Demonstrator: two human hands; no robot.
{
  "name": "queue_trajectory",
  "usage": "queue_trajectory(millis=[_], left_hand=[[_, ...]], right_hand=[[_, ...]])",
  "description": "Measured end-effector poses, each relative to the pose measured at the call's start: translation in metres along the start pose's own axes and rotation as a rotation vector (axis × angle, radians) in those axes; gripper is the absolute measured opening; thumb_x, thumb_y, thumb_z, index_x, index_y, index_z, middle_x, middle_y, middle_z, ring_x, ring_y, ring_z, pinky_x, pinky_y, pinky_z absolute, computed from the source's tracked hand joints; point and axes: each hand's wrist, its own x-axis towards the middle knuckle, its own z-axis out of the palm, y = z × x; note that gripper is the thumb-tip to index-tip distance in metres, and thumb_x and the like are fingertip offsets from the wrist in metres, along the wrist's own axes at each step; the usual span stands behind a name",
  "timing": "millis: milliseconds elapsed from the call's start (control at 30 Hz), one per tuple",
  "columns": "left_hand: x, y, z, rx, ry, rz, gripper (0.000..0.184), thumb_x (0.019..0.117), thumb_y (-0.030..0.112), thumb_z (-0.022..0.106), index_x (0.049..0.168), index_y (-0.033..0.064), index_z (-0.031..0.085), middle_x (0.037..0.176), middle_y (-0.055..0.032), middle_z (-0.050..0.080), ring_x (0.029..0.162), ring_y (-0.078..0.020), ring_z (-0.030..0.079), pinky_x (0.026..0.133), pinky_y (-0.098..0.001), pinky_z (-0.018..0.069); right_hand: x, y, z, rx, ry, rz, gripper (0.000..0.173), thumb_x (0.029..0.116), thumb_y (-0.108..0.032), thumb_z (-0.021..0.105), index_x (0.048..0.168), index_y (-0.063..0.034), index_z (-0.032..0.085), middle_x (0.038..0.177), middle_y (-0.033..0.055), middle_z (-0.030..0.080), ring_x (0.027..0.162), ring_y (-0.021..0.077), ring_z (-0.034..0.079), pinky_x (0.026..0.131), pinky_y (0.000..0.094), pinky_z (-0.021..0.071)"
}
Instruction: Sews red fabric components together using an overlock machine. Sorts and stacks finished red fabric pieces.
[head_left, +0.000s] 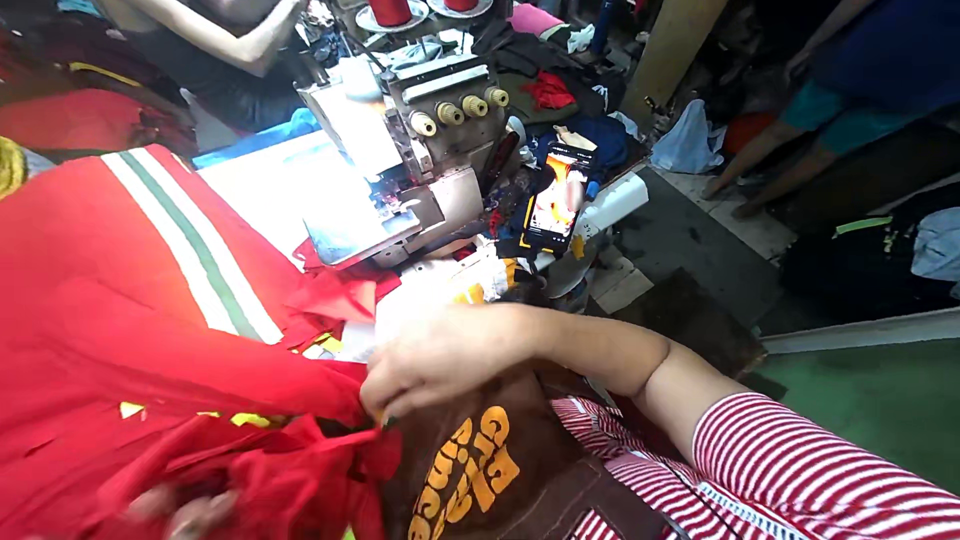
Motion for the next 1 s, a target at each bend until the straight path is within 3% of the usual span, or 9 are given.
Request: queue_trajectory(millis=[133, 267, 367, 500, 600, 667, 800, 900, 1000], left_hand=[[-0.019, -0.041, 0.025, 0.173, -0.197, -0.341, 0.049, 0.1087, 0.042, 0.042, 0.150, 0.0199, 0.028, 0.128, 0.0069, 0.068, 0.112, -0.0137, 0.070, 0.092, -0.0349, 0.0603], [-0.039, -0.060, 0.028, 0.020, -0.213, -0.590, 0.051, 0.0943, 0.061, 0.057, 0.129, 0.0247, 0.060, 0.106, -0.0021, 0.075, 0.084, -0.0153, 0.074, 0.068, -0.0326, 0.0622], [-0.033, -0.050, 0.008, 0.102, -0.312, -0.559, 0.044, 0.0969, 0.046, 0.065, 0.136, 0.0291, 0.054, 0.091, 0.0058, 0.071, 0.057, -0.0014, 0.058, 0.049, -0.0186, 0.0489], [-0.023, -0.024, -0.008, 0.030, -0.289, -0.401, 0.046, 0.1002, 0.031, 0.065, 0.143, 0.0208, 0.052, 0.089, 0.0075, 0.070, 0.051, 0.0030, 0.051, 0.043, -0.0130, 0.0403], [-0.023, -0.008, -0.014, 0.005, -0.115, -0.312, 0.032, 0.1084, 0.026, 0.048, 0.137, 0.0152, 0.055, 0.073, 0.0090, 0.064, 0.046, 0.0029, 0.049, 0.042, -0.0111, 0.0396], [-0.024, -0.008, -0.018, -0.053, -0.064, -0.281, 0.031, 0.1087, 0.023, 0.047, 0.136, 0.0118, 0.056, 0.072, 0.0070, 0.064, 0.051, -0.0009, 0.055, 0.047, -0.0140, 0.0454], [-0.034, -0.038, -0.009, 0.029, -0.136, -0.339, 0.050, 0.0988, 0.015, 0.066, 0.143, 0.0236, 0.043, 0.117, 0.0013, 0.072, 0.095, -0.0137, 0.071, 0.082, -0.0297, 0.0596], [-0.043, -0.064, 0.010, -0.121, -0.078, -0.438, 0.043, 0.1018, 0.020, 0.061, 0.143, 0.0163, 0.048, 0.126, -0.0073, 0.070, 0.113, -0.0226, 0.070, 0.096, -0.0398, 0.0592], [-0.039, -0.065, 0.022, -0.188, -0.036, -0.455, 0.035, 0.1038, 0.023, 0.058, 0.138, 0.0151, 0.055, 0.121, -0.0062, 0.073, 0.111, -0.0197, 0.072, 0.091, -0.0356, 0.0618]], right_hand=[[0.021, -0.025, 0.023, -0.138, -0.179, -0.005, 0.013, 0.0960, -0.015, 0.068, 0.100, -0.0059, 0.077, 0.092, 0.0115, 0.072, 0.086, 0.0288, 0.070, 0.072, 0.0500, 0.0521], [0.025, -0.017, 0.028, -0.123, -0.218, 0.008, 0.015, 0.0937, -0.015, 0.070, 0.106, -0.0076, 0.075, 0.099, 0.0093, 0.073, 0.092, 0.0273, 0.069, 0.074, 0.0497, 0.0520], [0.020, -0.004, 0.014, 0.045, -0.199, 0.080, 0.032, 0.0944, -0.018, 0.072, 0.124, -0.0054, 0.068, 0.097, 0.0122, 0.073, 0.091, 0.0272, 0.071, 0.080, 0.0499, 0.0543], [0.011, 0.034, -0.003, 0.165, -0.064, 0.093, 0.019, 0.0918, -0.016, 0.075, 0.098, 0.0020, 0.071, 0.081, 0.0101, 0.068, 0.076, 0.0167, 0.064, 0.071, 0.0357, 0.0498], [0.005, 0.057, -0.023, -0.001, -0.025, 0.183, 0.014, 0.0951, -0.016, 0.071, 0.093, -0.0029, 0.074, 0.079, 0.0069, 0.069, 0.075, 0.0177, 0.066, 0.069, 0.0406, 0.0527], [0.003, 0.070, -0.030, 0.031, 0.018, 0.192, 0.014, 0.0978, -0.012, 0.066, 0.094, -0.0015, 0.074, 0.079, 0.0084, 0.070, 0.073, 0.0197, 0.066, 0.069, 0.0429, 0.0522], [0.013, 0.035, -0.007, 0.188, 0.276, 0.208, 0.013, 0.0979, -0.009, 0.066, 0.093, 0.0021, 0.071, 0.075, 0.0087, 0.065, 0.065, 0.0146, 0.061, 0.060, 0.0321, 0.0518], [0.018, -0.018, 0.016, 0.094, 0.068, 0.340, 0.023, 0.1048, -0.022, 0.057, 0.110, -0.0025, 0.069, 0.092, 0.0109, 0.072, 0.086, 0.0233, 0.070, 0.076, 0.0456, 0.0557], [0.009, -0.044, 0.047, -0.033, -0.036, 0.226, 0.020, 0.1031, -0.016, 0.056, 0.108, -0.0014, 0.070, 0.086, 0.0155, 0.069, 0.082, 0.0330, 0.070, 0.067, 0.0524, 0.0530]])
